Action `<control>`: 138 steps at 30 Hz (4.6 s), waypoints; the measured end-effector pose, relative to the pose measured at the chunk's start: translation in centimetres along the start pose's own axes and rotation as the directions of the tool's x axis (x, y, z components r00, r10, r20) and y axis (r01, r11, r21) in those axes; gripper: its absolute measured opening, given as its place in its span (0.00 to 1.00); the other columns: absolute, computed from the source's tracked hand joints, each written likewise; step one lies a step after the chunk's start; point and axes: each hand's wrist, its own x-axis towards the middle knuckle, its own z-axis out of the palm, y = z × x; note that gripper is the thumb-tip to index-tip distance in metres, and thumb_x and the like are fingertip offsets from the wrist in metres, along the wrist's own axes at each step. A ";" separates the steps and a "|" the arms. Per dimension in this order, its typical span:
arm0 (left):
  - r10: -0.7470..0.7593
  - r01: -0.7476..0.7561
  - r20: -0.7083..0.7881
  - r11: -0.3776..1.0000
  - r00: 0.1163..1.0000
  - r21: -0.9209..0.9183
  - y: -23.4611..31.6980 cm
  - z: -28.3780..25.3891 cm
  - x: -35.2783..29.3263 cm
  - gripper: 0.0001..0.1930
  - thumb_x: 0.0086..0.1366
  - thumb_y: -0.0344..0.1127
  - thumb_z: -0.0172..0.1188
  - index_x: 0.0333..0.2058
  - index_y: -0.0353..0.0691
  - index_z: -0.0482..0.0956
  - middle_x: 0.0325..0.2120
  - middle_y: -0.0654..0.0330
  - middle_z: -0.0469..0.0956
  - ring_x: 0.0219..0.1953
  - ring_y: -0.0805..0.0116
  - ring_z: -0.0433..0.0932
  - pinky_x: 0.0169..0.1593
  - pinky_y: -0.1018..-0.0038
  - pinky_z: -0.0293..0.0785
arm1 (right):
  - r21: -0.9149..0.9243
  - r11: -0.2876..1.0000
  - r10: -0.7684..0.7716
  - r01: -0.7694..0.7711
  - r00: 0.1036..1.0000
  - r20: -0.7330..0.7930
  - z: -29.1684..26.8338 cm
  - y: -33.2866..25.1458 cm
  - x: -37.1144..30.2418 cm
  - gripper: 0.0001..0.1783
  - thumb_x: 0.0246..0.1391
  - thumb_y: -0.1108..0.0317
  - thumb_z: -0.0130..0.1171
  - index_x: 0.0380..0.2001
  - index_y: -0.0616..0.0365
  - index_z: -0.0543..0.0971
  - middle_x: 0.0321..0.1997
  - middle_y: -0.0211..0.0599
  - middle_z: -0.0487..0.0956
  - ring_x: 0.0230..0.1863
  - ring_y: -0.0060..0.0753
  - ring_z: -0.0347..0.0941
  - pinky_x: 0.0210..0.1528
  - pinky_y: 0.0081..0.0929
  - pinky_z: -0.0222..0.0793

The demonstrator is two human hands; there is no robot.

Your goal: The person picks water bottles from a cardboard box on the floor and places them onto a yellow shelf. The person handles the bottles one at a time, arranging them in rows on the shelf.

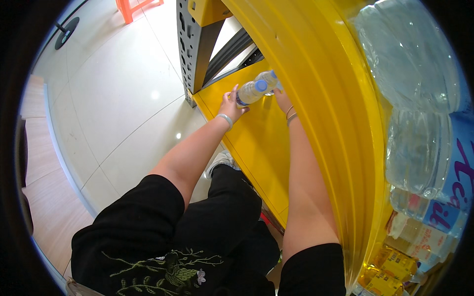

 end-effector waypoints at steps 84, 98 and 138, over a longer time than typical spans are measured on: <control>0.211 -0.222 0.767 0.971 0.605 -0.092 3.5 -9.7 -31.3 0.14 0.57 0.33 0.54 0.43 0.40 0.71 0.38 0.63 0.72 0.40 0.73 0.71 0.45 0.78 0.66 | 0.458 0.622 0.717 -0.636 0.697 -0.007 -8.3 -19.0 -60.1 0.25 0.47 0.65 0.53 0.52 0.47 0.65 0.52 0.46 0.63 0.47 0.44 0.65 0.48 0.35 0.63; -0.273 -0.391 0.745 0.714 0.609 0.581 -10.0 -20.9 -29.2 0.13 0.58 0.35 0.49 0.40 0.37 0.70 0.33 0.51 0.73 0.37 0.60 0.73 0.41 0.70 0.70 | 0.204 0.237 0.921 -0.950 0.286 0.263 -6.5 -24.9 -72.3 0.29 0.50 0.57 0.49 0.57 0.44 0.57 0.56 0.47 0.59 0.51 0.52 0.60 0.50 0.46 0.58; -0.495 -0.430 0.683 0.535 0.537 0.727 -5.5 -12.3 -30.3 0.12 0.55 0.32 0.48 0.38 0.35 0.70 0.38 0.49 0.69 0.37 0.50 0.71 0.41 0.65 0.71 | 0.295 0.066 0.961 -0.953 0.140 0.239 -5.1 -32.9 -77.6 0.40 0.40 0.57 0.56 0.58 0.51 0.55 0.35 0.46 0.72 0.34 0.47 0.70 0.38 0.39 0.66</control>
